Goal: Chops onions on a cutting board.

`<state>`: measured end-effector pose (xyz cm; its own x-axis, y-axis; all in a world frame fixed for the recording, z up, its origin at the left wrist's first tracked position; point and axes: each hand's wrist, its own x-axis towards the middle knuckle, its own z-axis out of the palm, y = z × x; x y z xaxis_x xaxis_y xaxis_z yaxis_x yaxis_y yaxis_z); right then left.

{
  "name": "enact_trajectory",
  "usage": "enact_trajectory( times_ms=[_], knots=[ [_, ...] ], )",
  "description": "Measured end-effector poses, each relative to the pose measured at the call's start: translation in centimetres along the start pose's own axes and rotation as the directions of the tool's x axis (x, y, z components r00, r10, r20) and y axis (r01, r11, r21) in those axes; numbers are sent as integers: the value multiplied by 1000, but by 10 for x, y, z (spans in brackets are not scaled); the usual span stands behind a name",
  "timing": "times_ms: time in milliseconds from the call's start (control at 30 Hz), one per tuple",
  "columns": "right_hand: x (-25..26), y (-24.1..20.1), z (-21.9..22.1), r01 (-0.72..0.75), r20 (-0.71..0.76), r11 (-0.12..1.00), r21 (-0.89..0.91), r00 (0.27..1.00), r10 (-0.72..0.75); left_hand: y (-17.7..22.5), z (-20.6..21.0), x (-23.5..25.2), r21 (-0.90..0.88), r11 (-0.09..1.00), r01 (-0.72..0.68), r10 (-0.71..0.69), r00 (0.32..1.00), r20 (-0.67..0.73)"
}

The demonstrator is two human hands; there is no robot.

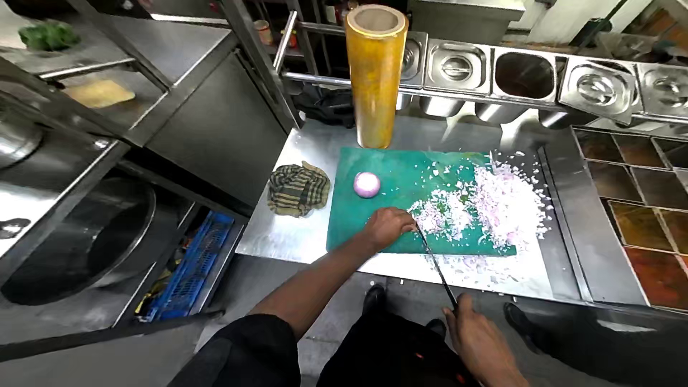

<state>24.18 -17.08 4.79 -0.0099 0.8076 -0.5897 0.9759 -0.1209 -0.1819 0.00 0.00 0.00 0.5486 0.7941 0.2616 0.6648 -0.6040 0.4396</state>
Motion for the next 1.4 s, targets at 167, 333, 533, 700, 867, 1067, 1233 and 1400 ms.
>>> enact_trajectory(
  times_ms=[167,333,533,700,867,1067,1233,1400],
  knots=[
    [1,1,16,13,-2,1000,1,1000,-13,4,-2,-2,26,999,30,-31,999,35],
    [-7,0,6,32,-27,999,14,999,-32,-4,5,-5,47,997,-61,63,996,-65],
    [6,8,19,11,77,995,94,997,-19,-19,17,-14,66,975,-212,221,959,-179],
    [-6,37,-21,54,-303,980,194,953,7,-4,20,-9,41,999,-25,33,977,-209],
    [22,49,-52,-111,-420,989,100,896,143,4,9,2,-62,993,99,-111,967,-230],
    [29,54,-59,-91,-430,996,12,899,88,-21,-44,7,-124,926,356,-376,858,-349],
    [16,21,-29,74,-332,980,185,943,-9,-52,-74,6,-53,824,565,-540,752,-378],
    [5,-20,-1,129,-64,963,239,991,-117,-68,-82,9,-262,671,693,-741,621,-255]
  ],
)
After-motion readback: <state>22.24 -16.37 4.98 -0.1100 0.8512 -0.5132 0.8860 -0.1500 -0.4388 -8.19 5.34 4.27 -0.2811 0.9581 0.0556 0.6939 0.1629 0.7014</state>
